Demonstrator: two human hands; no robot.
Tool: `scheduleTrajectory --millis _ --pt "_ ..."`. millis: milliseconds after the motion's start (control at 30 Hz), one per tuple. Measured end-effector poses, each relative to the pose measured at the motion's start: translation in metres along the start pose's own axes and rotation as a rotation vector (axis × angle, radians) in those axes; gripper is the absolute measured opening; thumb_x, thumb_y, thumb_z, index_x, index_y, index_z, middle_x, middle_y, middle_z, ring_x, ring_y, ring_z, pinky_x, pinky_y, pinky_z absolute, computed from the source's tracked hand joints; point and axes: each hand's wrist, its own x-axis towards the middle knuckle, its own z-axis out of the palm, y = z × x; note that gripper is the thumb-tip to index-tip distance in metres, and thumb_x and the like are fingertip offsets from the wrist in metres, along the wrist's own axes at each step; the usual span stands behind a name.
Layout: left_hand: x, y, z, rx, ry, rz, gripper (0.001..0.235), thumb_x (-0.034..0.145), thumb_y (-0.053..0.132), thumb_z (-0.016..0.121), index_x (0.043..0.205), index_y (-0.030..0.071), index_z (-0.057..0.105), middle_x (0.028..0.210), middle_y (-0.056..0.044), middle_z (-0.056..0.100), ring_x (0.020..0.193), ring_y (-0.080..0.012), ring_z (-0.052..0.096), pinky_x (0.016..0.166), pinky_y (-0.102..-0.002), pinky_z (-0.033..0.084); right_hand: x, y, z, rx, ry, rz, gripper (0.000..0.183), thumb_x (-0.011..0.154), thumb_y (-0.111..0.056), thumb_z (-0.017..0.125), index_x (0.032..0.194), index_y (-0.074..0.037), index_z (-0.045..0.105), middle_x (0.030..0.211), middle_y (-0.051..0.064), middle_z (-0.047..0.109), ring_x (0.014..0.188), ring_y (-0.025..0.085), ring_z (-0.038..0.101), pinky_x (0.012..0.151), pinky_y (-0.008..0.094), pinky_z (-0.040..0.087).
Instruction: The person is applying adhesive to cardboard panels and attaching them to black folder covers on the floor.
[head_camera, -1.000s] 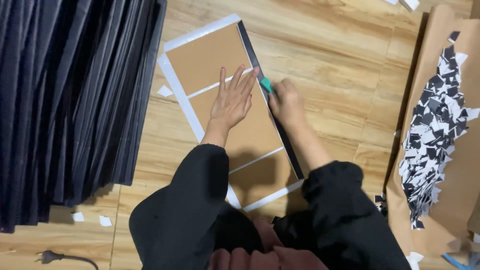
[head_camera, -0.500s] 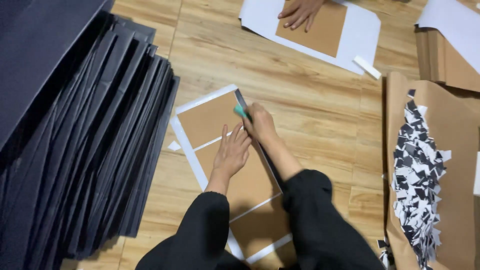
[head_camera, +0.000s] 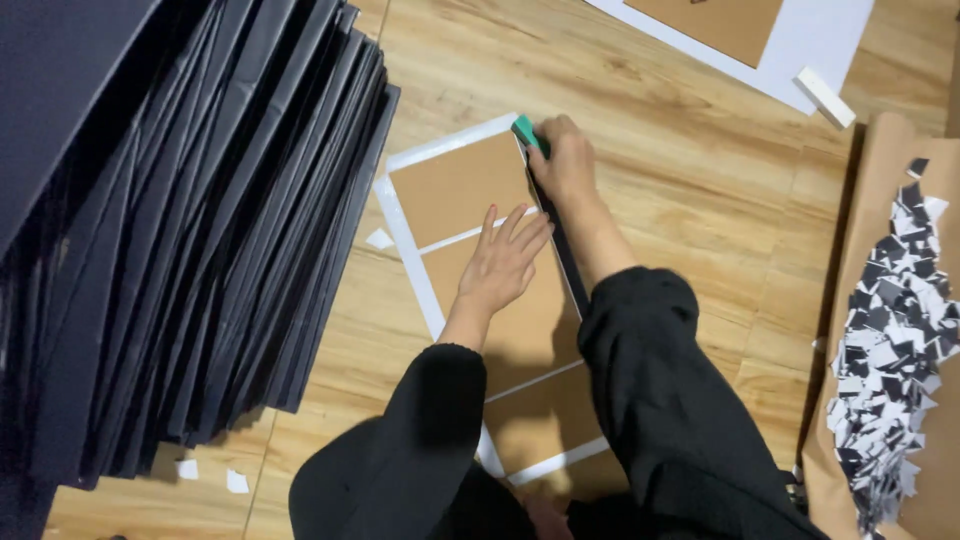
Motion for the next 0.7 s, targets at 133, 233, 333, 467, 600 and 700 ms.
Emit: scheduleTrajectory --millis 133,233,333,467,600,700 --pt "0.0 -0.001 -0.003 0.001 0.005 0.002 0.042 0.08 0.025 0.038 0.122 0.024 0.042 0.129 0.007 0.041 0.13 -0.0202 0.025 0.109 -0.05 0.012 -0.004 -0.002 -0.009 0.072 -0.207 -0.003 0.026 0.067 -0.017 0.07 0.09 -0.009 0.063 0.083 0.011 0.059 0.085 0.035 0.06 0.072 0.046 0.049" --pt "-0.002 -0.001 0.006 -0.028 -0.002 0.01 0.049 0.08 0.024 0.039 0.129 0.024 0.039 0.134 0.006 0.038 0.13 -0.021 0.024 0.109 -0.051 0.013 -0.004 0.013 -0.002 0.11 0.007 0.043 0.019 0.072 -0.018 0.067 0.089 -0.011 0.062 0.08 0.012 0.055 0.081 0.035 0.059 0.067 0.047 0.049" --pt "-0.002 -0.005 0.013 -0.017 0.068 0.018 0.045 0.079 0.025 0.041 0.124 0.024 0.042 0.132 0.007 0.038 0.13 -0.02 0.025 0.11 -0.05 0.013 -0.042 0.009 -0.003 0.004 -0.013 -0.155 0.015 0.077 -0.019 0.062 0.088 -0.009 0.058 0.078 0.011 0.053 0.079 0.034 0.058 0.068 0.043 0.048" --pt "-0.004 -0.008 0.017 -0.037 0.245 -0.052 0.044 0.076 0.014 0.045 0.12 0.015 0.044 0.125 -0.004 0.041 0.122 -0.0262 0.037 0.106 -0.049 0.026 -0.147 0.005 -0.041 0.019 -0.177 -0.095 0.018 0.078 -0.016 0.061 0.091 -0.004 0.058 0.085 0.018 0.055 0.086 0.039 0.056 0.071 0.048 0.046" --pt "-0.002 -0.007 0.015 0.009 0.204 -0.035 0.044 0.087 0.036 0.048 0.126 0.017 0.046 0.136 -0.005 0.035 0.128 -0.0266 0.027 0.107 -0.054 0.017 -0.263 -0.018 -0.084 0.066 -0.246 0.058 0.011 0.08 -0.019 0.058 0.087 -0.01 0.058 0.078 0.011 0.053 0.081 0.032 0.057 0.07 0.039 0.047" --pt "-0.004 0.015 -0.025 -0.163 -0.177 0.145 0.081 0.076 0.07 0.036 0.138 0.019 0.028 0.146 -0.004 0.023 0.134 -0.0283 0.013 0.109 -0.057 0.005 -0.322 -0.034 -0.119 0.203 -0.431 0.18 0.015 0.074 -0.014 0.063 0.088 -0.009 0.06 0.081 0.012 0.06 0.083 0.033 0.06 0.071 0.042 0.049"
